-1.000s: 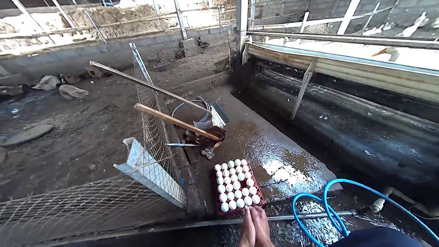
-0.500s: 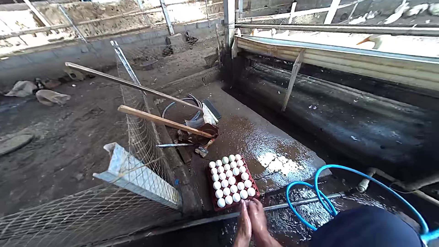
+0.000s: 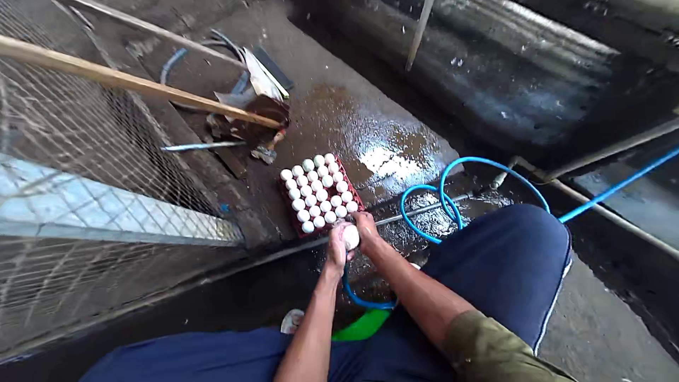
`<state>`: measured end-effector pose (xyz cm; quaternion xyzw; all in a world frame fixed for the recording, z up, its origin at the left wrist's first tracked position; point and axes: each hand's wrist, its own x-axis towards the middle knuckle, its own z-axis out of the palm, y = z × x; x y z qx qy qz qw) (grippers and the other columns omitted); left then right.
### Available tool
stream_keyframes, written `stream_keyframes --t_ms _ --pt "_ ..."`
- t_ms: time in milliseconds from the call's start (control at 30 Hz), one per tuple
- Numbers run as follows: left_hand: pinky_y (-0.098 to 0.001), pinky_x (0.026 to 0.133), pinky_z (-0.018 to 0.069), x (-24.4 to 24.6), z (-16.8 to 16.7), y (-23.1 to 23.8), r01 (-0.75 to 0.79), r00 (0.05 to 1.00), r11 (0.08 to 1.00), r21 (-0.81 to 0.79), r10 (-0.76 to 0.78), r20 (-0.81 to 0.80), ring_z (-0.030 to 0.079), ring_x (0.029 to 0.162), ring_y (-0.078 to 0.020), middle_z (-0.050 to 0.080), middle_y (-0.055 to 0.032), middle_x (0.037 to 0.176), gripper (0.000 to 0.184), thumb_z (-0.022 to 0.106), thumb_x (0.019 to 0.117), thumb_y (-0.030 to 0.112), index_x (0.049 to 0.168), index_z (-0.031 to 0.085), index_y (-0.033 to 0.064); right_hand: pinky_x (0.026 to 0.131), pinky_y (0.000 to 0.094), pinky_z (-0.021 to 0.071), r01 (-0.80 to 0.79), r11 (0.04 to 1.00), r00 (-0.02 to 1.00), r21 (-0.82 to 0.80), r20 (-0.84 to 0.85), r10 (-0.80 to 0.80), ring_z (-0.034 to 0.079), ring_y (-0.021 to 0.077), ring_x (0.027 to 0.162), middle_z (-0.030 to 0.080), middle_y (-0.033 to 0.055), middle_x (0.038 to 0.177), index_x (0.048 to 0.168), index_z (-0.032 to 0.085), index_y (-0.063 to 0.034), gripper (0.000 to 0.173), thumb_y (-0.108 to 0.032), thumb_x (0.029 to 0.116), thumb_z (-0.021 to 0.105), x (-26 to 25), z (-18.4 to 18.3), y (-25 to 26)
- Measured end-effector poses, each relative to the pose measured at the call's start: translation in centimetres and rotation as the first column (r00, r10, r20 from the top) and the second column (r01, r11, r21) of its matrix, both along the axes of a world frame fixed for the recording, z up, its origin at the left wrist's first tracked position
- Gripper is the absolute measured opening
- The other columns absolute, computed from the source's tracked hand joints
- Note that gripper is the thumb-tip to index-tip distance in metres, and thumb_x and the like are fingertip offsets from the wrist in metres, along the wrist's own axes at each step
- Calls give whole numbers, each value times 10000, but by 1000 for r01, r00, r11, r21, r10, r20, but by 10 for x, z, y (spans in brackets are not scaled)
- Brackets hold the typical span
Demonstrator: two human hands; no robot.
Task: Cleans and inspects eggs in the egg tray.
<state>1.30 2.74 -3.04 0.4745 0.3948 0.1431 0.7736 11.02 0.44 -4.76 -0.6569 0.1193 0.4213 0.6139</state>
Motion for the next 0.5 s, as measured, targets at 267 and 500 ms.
stream_keyframes --t_ms 267,500 --pt "-374 1064 445 2 -4 0 -79 989 979 189 100 -105 561 1226 -222 580 -224 1343 467 251 1122 206 1372 525 -79 1057 484 478 -147 988 894 -57 420 157 580 305 1261 588 230 1369 1418 516 15 442 -167 1016 499 -33 22 -8" --pt "-344 834 523 1 2 4 -116 974 991 62 125 -190 619 919 -150 655 -121 1039 479 250 1132 289 1232 612 -8 996 487 501 -110 993 932 -37 344 116 620 283 1181 639 208 1287 1372 557 10 396 -172 1026 498 -40 25 -4"
